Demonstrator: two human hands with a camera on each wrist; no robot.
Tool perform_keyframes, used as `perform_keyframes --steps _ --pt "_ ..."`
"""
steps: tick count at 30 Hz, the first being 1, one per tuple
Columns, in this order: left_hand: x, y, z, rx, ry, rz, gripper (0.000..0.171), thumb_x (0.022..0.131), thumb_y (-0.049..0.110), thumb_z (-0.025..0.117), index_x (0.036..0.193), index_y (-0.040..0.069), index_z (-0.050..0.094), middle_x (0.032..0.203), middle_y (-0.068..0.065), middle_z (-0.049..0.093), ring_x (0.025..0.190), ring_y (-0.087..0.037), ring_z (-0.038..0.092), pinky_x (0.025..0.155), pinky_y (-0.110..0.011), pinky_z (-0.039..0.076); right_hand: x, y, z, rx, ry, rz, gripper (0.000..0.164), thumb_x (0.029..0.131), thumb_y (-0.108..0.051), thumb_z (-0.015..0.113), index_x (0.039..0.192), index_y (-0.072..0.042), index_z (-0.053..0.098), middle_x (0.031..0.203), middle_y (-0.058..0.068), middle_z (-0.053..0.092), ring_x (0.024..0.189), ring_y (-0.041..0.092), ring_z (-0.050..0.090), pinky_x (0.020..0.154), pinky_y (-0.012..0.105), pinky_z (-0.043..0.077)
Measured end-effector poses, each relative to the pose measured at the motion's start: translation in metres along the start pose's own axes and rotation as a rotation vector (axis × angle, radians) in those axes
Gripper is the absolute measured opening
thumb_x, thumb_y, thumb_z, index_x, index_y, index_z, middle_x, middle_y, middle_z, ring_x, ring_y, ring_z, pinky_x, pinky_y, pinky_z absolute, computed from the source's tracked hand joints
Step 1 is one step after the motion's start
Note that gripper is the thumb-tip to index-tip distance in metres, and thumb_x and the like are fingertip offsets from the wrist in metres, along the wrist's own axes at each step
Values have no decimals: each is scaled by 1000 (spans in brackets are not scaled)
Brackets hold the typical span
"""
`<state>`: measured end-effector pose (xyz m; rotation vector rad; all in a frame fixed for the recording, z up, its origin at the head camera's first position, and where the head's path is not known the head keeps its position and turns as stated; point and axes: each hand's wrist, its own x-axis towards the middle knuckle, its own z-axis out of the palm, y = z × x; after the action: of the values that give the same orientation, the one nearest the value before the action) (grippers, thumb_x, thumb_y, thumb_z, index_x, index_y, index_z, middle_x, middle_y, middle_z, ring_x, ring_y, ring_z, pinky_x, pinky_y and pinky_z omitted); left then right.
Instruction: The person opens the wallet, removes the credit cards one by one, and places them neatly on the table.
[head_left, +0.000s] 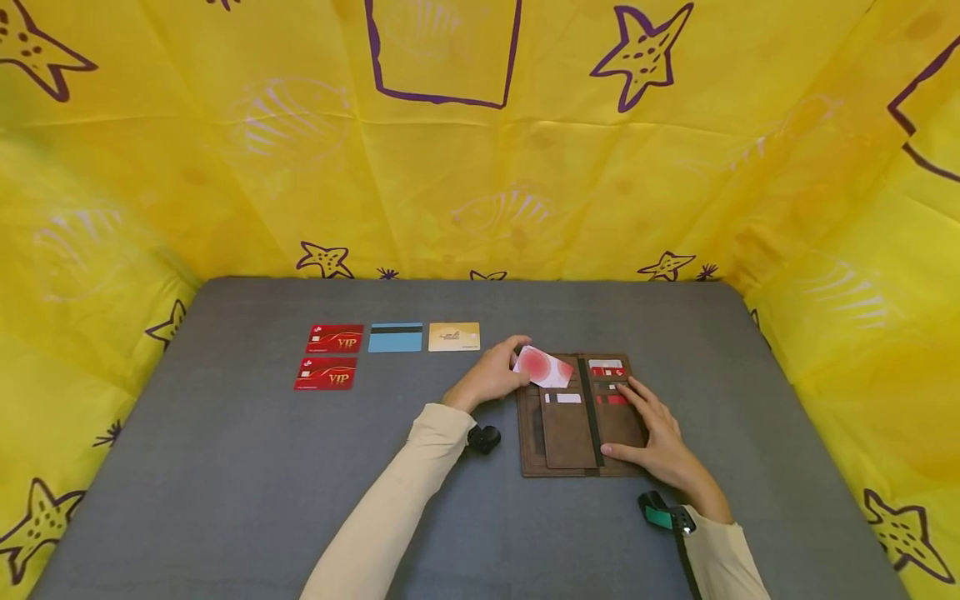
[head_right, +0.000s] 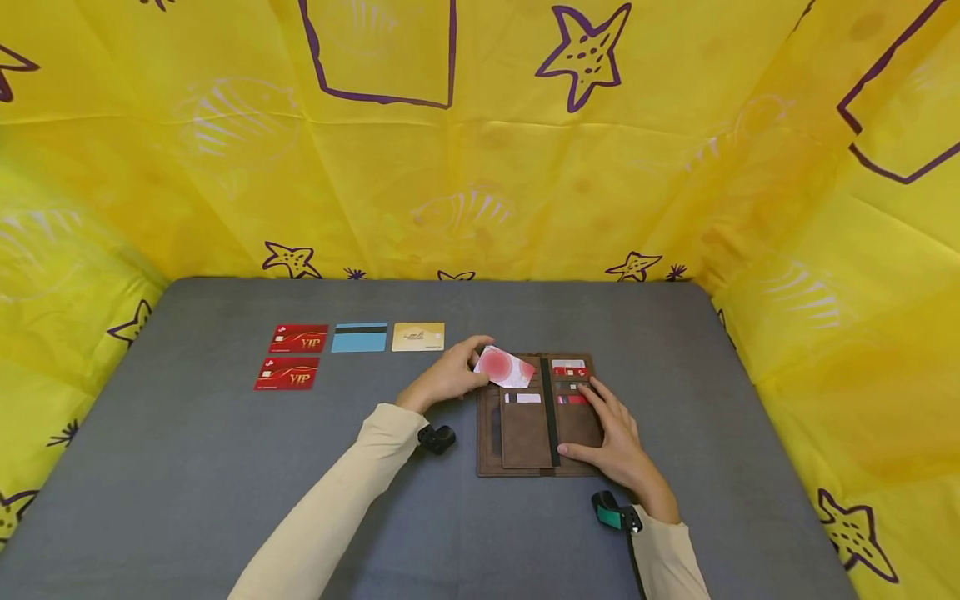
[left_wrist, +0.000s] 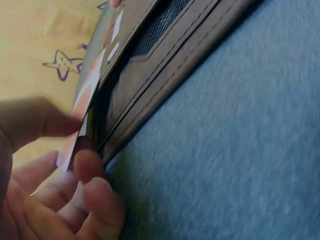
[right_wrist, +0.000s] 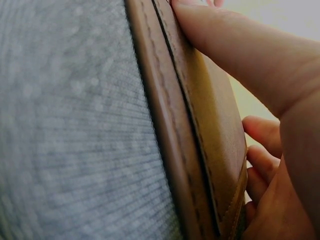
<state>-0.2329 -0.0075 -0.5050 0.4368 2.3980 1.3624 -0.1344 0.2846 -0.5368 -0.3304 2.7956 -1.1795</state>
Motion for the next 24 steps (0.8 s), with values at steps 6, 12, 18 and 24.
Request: perform_keyframes --steps 6,12,18,24 --pt "-2 -3 -1 68 12 27 65 82 3 77 141 3 48 91 -11 66 66 -10 51 62 -22 42 0 0 0 -7 -1 1 94 74 -30 85 152 -9 36 162 20 20 140 54 19 101 73 12" --pt "-5 -7 -1 157 84 38 59 79 12 84 132 8 57 82 -5 64 69 -13 53 67 -25 42 0 0 0 -1 -1 9 94 75 -31 85 152 -10 36 162 18 20 140 52 18 102 72 13" --pt "-10 -12 -5 202 128 14 59 78 20 86 130 12 59 78 0 59 66 -12 50 63 -26 40 0 0 0 -5 -2 14 94 75 -31 85 152 -11 36 162 17 20 140 52 18 102 72 13" --pt "-18 -14 -10 194 183 4 60 77 20 87 129 13 60 75 1 56 65 -12 49 62 -26 38 0 -1 0 -4 -1 14 94 74 -31 85 152 -10 37 162 18 20 140 51 19 102 72 13"
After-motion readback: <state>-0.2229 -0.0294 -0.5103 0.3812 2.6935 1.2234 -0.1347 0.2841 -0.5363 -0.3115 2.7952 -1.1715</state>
